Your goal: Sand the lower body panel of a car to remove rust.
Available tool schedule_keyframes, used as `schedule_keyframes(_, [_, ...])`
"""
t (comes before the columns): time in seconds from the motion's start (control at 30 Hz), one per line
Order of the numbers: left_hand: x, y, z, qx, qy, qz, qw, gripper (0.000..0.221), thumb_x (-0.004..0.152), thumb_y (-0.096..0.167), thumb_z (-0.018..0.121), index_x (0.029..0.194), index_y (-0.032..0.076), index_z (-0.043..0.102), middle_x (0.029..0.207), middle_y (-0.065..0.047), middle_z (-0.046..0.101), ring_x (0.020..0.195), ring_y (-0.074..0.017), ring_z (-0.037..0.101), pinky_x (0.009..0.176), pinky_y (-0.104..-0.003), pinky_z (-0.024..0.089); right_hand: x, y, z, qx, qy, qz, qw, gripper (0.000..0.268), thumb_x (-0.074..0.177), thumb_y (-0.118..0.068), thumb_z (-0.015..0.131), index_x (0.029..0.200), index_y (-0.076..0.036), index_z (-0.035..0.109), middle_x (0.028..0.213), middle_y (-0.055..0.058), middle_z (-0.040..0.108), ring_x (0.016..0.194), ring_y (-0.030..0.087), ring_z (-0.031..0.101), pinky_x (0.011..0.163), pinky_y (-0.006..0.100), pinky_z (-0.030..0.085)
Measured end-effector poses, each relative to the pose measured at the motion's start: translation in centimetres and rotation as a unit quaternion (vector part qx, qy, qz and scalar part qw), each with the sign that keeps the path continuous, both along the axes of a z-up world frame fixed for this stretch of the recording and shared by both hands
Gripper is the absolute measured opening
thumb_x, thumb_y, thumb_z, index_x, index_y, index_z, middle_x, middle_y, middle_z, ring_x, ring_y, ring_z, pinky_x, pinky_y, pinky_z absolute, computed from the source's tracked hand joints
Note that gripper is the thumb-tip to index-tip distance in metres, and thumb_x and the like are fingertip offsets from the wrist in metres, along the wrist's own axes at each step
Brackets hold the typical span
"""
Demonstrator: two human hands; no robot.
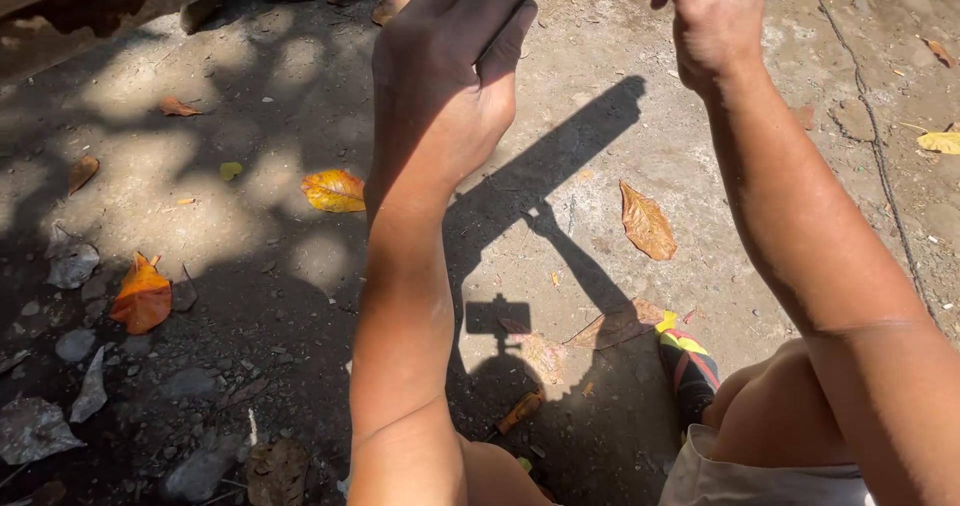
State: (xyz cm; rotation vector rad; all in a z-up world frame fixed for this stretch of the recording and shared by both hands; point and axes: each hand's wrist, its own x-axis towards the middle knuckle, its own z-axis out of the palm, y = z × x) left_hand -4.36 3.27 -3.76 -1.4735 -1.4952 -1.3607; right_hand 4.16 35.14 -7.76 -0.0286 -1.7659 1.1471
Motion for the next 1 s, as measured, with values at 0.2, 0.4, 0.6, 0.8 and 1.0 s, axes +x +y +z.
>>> schedule_keyframes(0.2, [1.6, 1.3, 0.2, 0.040, 0.000, -0.013, 0.999, 0.036, 0.097, -0.004, 0.083, 0.125, 0.012, 0.068, 0.109, -0.011, 0.081, 0.083, -0.0278, 0.076, 0.076, -0.040, 0.057, 0.9, -10.3, 2.8, 0.261, -0.078, 0.166, 0.948, 0.042, 0.120, -0.033, 0.043, 0.125, 0.006, 0.057, 0.087, 0.009, 0.050, 0.075, 0.017, 0.050, 0.082, 0.035, 0.057])
schedule_keyframes(0.4, [2.4, 2.7, -0.4, -0.006, 0.020, 0.052, 0.998, 0.050, 0.086, -0.005, 0.080, 0.129, 0.015, 0.063, 0.104, -0.012, 0.076, 0.081, -0.0322, 0.067, 0.078, -0.043, 0.053, 0.9, -10.6, 3.0, 0.219, -0.035, 0.181, 0.958, 0.022, 0.113, -0.012, 0.050, 0.116, 0.007, 0.059, 0.086, 0.011, 0.054, 0.073, 0.017, 0.051, 0.071, 0.032, 0.048])
schedule_keyframes(0.6, [5.2, 3.0, 0.0, -0.055, 0.091, 0.169, 0.980, 0.073, 0.096, -0.003, 0.090, 0.150, 0.025, 0.051, 0.147, -0.001, 0.067, 0.122, -0.0299, 0.079, 0.105, -0.042, 0.067, 0.3, -11.5, 2.4, 0.159, 0.025, 0.208, 0.965, 0.005, 0.105, 0.013, 0.059, 0.104, 0.009, 0.062, 0.085, 0.013, 0.060, 0.072, 0.017, 0.051, 0.058, 0.028, 0.036])
schedule_keyframes(0.8, [5.9, 4.7, 0.3, -0.071, 0.054, 0.184, 0.979, 0.054, 0.097, 0.017, 0.087, 0.144, 0.019, 0.062, 0.152, -0.004, 0.055, 0.133, -0.0366, 0.068, 0.119, -0.048, 0.060, 0.9, -14.2, 0.5, 0.028, 0.158, 0.379, 0.912, 0.063, 0.110, -0.033, 0.052, 0.166, -0.014, 0.032, 0.170, 0.011, 0.044, 0.164, 0.030, 0.047, 0.148, 0.047, 0.038])
schedule_keyframes(1.0, [6.1, 5.6, 1.3, -0.057, 0.149, 0.346, 0.925, 0.043, 0.099, 0.022, 0.082, 0.138, 0.019, 0.064, 0.141, -0.004, 0.058, 0.118, -0.0340, 0.067, 0.106, -0.048, 0.059, 1.5, -14.9, 1.0, 0.049, 0.123, 0.358, 0.924, 0.050, 0.121, -0.037, 0.046, 0.163, -0.014, 0.030, 0.166, 0.013, 0.048, 0.155, 0.027, 0.054, 0.136, 0.040, 0.045])
